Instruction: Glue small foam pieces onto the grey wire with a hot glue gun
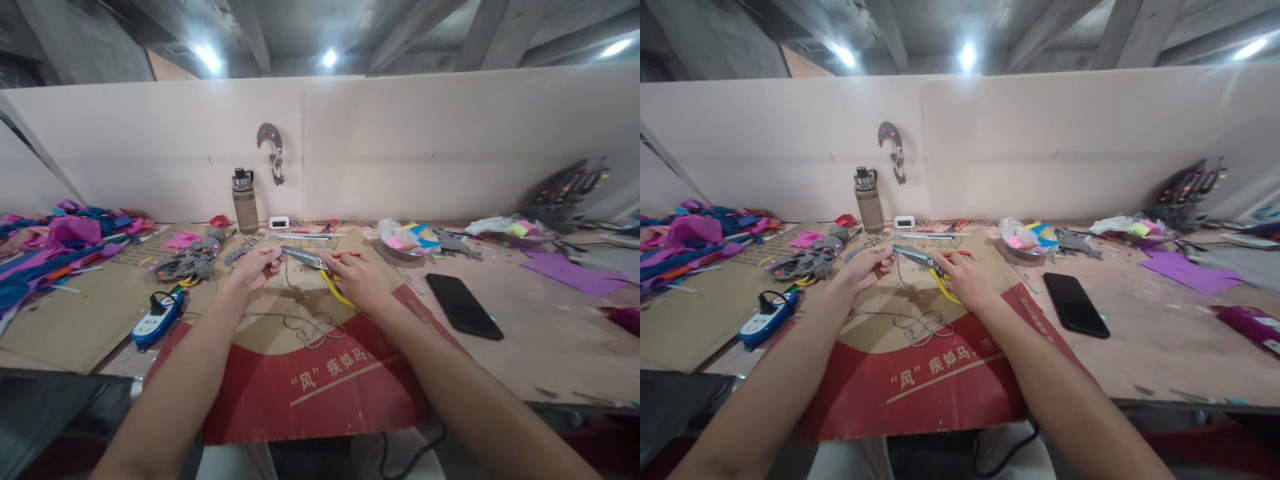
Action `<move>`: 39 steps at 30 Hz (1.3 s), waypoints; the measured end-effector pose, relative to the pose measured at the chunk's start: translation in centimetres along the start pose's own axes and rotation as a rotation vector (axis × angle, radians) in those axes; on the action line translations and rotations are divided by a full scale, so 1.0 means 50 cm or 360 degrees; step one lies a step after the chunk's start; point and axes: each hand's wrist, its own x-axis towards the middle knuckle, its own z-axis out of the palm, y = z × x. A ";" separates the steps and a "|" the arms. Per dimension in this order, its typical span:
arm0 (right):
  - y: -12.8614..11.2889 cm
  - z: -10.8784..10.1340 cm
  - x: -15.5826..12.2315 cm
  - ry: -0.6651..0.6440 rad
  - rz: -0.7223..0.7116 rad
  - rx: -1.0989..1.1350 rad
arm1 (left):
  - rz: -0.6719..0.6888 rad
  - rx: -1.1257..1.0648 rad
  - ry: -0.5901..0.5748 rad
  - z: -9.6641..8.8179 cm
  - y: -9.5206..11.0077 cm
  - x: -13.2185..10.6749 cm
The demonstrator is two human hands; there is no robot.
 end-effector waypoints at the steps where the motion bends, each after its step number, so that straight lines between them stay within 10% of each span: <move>1: -0.001 0.000 0.000 0.0004 0.0005 -0.0004 | -0.0002 0.0000 0.0005 0.000 0.000 0.000; 13: -0.015 -0.006 0.000 -0.0055 0.0092 0.0032 | 0.0065 0.0123 0.0121 -0.001 -0.004 0.004; 21: 0.029 0.012 0.001 -0.0129 0.0716 0.0486 | 0.0187 0.0255 0.0240 0.000 -0.006 0.001; 31: 0.101 0.074 -0.017 -0.0680 0.0960 0.0153 | 0.0262 0.0354 0.0105 0.012 -0.018 0.004; 35: 0.074 0.051 -0.011 -0.0472 0.0898 0.0122 | 0.0273 0.0360 0.0133 0.018 -0.019 0.003; 39: 0.004 0.006 0.016 0.0186 0.0598 0.0685 | 0.0299 0.0421 0.0119 0.032 -0.022 -0.004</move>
